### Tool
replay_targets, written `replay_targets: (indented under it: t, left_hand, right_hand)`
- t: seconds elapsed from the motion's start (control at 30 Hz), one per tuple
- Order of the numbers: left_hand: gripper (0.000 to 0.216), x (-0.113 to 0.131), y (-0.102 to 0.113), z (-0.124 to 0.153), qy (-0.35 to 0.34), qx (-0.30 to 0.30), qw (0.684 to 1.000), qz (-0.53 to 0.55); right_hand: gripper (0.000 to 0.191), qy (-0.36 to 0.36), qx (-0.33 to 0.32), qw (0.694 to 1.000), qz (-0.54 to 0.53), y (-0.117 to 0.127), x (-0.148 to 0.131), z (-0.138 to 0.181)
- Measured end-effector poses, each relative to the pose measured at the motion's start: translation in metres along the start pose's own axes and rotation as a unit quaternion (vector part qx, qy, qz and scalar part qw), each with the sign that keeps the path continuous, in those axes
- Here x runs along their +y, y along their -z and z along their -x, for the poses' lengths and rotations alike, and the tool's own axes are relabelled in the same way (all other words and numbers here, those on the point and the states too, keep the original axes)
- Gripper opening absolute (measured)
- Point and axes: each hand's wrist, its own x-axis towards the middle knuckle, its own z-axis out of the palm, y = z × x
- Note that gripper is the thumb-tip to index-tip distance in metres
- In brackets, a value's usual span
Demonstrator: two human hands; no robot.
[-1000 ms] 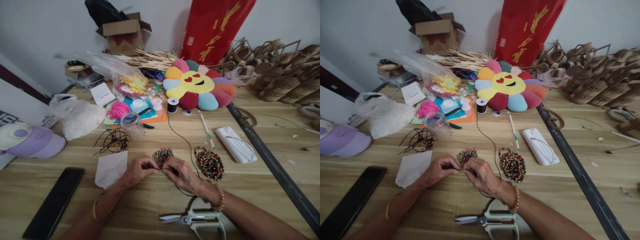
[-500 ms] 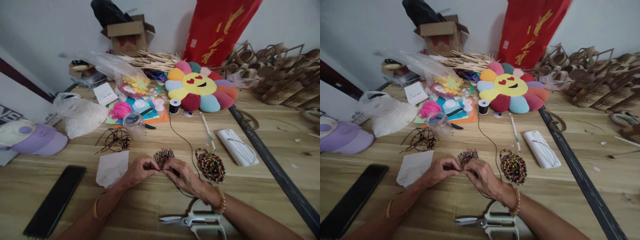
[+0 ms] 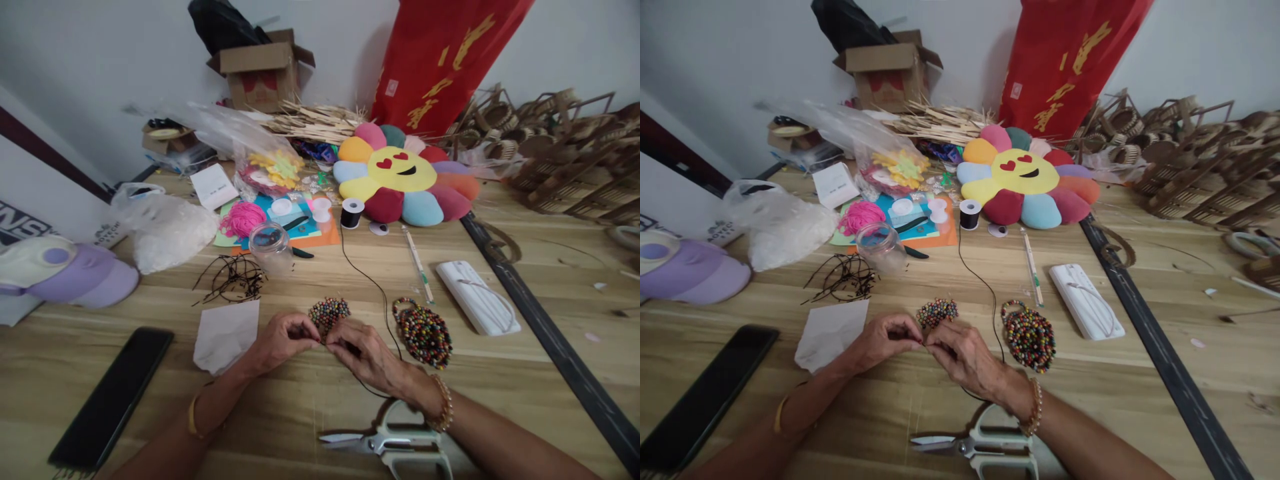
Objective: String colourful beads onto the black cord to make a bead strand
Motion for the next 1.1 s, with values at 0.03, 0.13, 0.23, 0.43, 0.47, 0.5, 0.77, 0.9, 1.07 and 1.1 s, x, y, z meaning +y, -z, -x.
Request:
replay_targets:
  t: [0.03,0.13,0.23,0.43,0.47,0.5,0.77,0.9,1.07,1.1]
  left_hand:
    - [0.014,-0.0004,0.0,0.0,-0.001,0.0,1.0,0.0]
    - [0.013,-0.0011,0.0,-0.0002,-0.003,-0.001,1.0,-0.002]
    - [0.013,-0.001,0.0,-0.0002,-0.001,-0.003,1.0,-0.003]
    - [0.013,-0.0004,0.0,0.0002,-0.02,-0.011,1.0,0.001]
    - [0.013,-0.0002,0.0001,0.0002,-0.022,-0.013,1.0,0.002]
    - [0.014,0.0001,0.0001,0.0002,-0.025,-0.014,1.0,0.003]
    - [0.013,-0.002,-0.0016,0.0001,-0.025,-0.005,1.0,-0.006]
    - [0.017,-0.0041,-0.0022,0.0001,-0.031,0.003,0.999,-0.021]
    - [0.02,-0.0023,-0.0009,-0.0006,-0.04,-0.002,0.998,-0.039]
    - [0.02,-0.0017,-0.0005,-0.0008,-0.038,-0.004,0.998,-0.04]
  right_hand:
    - [0.009,-0.003,-0.001,1.0,0.0,-0.0002,0.0003,0.0002]
    - [0.008,-0.013,0.001,1.0,0.002,-0.0014,0.002,0.0011]
    - [0.008,-0.011,0.003,1.0,0.004,-0.0029,0.0042,0.002]
    - [0.005,-0.001,-0.006,1.0,0.009,-0.0035,0.0041,0.0018]
    - [0.005,0.0,-0.006,1.0,0.012,-0.0032,0.0035,0.0015]
    - [0.004,0.0,-0.006,1.0,0.016,-0.003,0.0028,0.0013]
    - [0.005,0.02,-0.026,0.999,0.029,-0.0006,-0.0016,-0.0011]
    - [0.007,0.022,-0.034,0.999,0.021,-0.0003,-0.0013,-0.0021]
    - [0.007,0.035,-0.043,0.997,0.046,-0.001,-0.0007,-0.0015]
    - [0.007,0.042,-0.047,0.996,0.06,-0.001,-0.0011,-0.0011]
